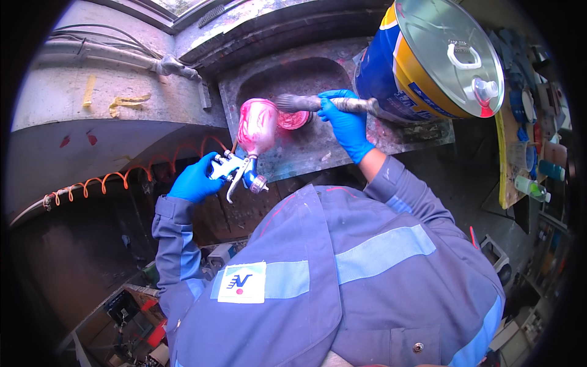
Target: The person mixes pink paint in a small container using a brush, then pours the paint into a spray gun cup. They wipe the cup with a cloth and handle a white cup and a large paint can during the process.
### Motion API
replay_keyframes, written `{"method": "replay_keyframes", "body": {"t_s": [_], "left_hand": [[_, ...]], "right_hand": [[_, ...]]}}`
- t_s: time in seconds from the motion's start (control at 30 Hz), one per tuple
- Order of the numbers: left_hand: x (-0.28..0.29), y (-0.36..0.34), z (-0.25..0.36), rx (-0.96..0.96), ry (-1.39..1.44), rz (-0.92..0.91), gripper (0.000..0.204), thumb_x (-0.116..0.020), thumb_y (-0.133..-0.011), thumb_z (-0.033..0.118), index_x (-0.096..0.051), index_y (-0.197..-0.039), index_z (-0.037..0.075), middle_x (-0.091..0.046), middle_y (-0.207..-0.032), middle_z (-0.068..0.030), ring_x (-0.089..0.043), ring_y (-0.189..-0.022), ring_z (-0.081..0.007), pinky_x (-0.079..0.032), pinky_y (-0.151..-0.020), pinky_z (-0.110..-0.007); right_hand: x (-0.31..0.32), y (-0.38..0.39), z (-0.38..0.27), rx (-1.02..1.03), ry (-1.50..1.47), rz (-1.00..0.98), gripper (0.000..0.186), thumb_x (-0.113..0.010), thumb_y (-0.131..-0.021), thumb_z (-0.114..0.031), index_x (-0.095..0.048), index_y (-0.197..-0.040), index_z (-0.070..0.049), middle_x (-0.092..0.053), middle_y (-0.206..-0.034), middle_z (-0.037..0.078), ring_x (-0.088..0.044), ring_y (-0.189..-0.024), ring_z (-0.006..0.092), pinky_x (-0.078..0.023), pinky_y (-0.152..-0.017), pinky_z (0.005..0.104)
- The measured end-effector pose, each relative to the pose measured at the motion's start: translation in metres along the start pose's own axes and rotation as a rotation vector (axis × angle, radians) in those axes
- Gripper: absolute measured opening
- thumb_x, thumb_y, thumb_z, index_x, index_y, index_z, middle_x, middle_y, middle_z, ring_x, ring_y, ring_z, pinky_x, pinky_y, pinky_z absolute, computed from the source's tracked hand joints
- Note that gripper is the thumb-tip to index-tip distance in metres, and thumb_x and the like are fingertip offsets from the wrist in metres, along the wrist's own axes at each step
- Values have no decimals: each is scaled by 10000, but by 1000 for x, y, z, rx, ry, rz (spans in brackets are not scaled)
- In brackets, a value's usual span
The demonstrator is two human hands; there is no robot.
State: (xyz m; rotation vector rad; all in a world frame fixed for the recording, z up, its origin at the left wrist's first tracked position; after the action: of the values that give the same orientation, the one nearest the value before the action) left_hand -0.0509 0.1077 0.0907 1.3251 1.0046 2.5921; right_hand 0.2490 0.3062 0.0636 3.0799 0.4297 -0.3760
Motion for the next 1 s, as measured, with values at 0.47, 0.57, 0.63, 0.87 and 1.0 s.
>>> {"method": "replay_keyframes", "body": {"t_s": [0.47, 0.57, 0.63, 0.87, 1.0], "left_hand": [[-8, 2, -9, 74, 61, -19, 651, -752, -790, 211, -478, -1356, 39, -669, -1072, -128, -658, -951, -171, -530, -818, -311], [-6, 2, -4, 51, -78, -9, 659, -750, -787, 225, -475, -1358, 43, -674, -1071, -158, -670, -957, -190, -530, -829, -320], [-6, 3, -2, 31, -103, 3, 661, -746, -787, 228, -472, -1359, 41, -675, -1081, -171, -677, -963, -208, -529, -836, -327], [-6, 2, -8, 77, -86, 33, 668, -749, -781, 235, -474, -1363, 60, -686, -1026, -161, -679, -925, -199, -533, -817, -331], [-1, 4, -5, -21, 1, 110, 651, -746, -764, 281, -502, -1331, 76, -688, -961, -173, -690, -849, -241, -538, -764, -354]], "right_hand": [[-32, 16, 11, -47, 19, -265, 173, -690, -875, -73, -622, -1020, -9, -686, -901, 86, -670, -768, 139, -560, -691, 270], [-26, 2, 12, -63, -112, -112, 168, -684, -883, -78, -619, -1024, -12, -684, -893, 90, -665, -760, 132, -560, -680, 275], [-13, -7, 9, -50, -15, -4, 155, -673, -892, -77, -620, -1022, -12, -684, -902, 93, -660, -752, 130, -559, -690, 279], [-32, 15, 18, -130, -78, -277, 156, -679, -872, -63, -625, -1006, -5, -679, -939, 97, -663, -769, 142, -559, -705, 279], [7, -9, 19, -50, 6, 8, 150, -672, -890, -83, -638, -1011, 0, -678, -860, 77, -648, -691, 127, -559, -665, 271]]}}
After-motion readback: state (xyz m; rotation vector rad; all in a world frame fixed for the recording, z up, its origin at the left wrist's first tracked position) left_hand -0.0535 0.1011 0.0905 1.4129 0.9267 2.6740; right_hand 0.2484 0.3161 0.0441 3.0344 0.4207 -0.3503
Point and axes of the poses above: each hand's wrist, its own y-axis away from the middle knuckle, its own x-axis out of the back of the hand, z = x × y, the point moved 9 cm from there along -y, towards the middle knuckle
